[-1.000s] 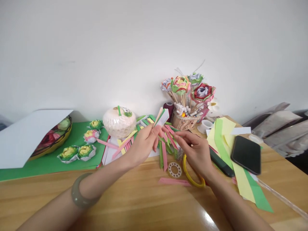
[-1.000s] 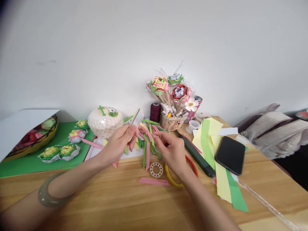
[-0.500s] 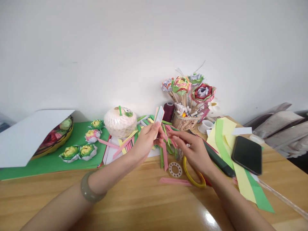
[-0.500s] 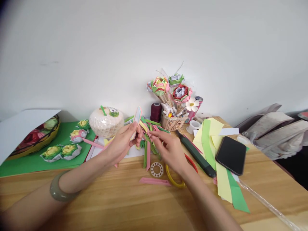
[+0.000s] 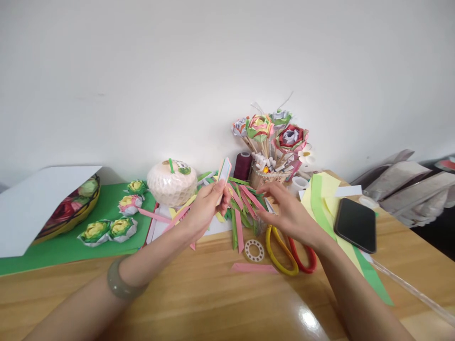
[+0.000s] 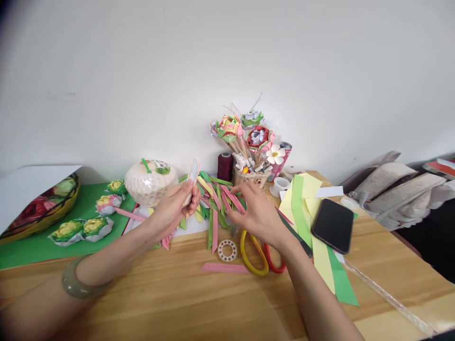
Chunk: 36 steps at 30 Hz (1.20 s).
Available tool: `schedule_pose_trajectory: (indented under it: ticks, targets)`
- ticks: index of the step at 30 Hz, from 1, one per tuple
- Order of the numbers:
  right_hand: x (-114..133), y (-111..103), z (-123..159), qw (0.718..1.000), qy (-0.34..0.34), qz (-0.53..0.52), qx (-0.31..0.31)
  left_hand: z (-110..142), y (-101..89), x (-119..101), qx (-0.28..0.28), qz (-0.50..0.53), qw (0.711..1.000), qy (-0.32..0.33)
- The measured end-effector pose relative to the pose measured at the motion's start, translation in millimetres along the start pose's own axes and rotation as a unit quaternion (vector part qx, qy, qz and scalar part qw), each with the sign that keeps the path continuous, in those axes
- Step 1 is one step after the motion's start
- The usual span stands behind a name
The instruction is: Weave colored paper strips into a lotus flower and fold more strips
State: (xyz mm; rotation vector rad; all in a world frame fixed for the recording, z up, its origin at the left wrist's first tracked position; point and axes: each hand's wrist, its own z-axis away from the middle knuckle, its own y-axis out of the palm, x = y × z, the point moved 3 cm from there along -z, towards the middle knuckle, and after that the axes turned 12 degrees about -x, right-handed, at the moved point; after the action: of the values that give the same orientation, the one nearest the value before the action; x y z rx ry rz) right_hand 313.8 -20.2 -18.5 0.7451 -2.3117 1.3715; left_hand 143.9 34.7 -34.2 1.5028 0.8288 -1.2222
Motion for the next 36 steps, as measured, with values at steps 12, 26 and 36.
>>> schedule_pose_trajectory:
  ticks: [12,26,36]
  targets:
    - [-11,5,2,0.991,0.041,0.128,0.018,-4,-13.2,-3,-0.028,-0.025,0.999,0.025]
    - [2,25,5,0.972,-0.105,0.205,-0.04,-2,-15.8,2,-0.005,-0.043,0.999,0.027]
    - [-3,22,5,0.989,-0.058,0.124,-0.047,-3,-22.0,-5,-0.039,-0.015,0.999,0.009]
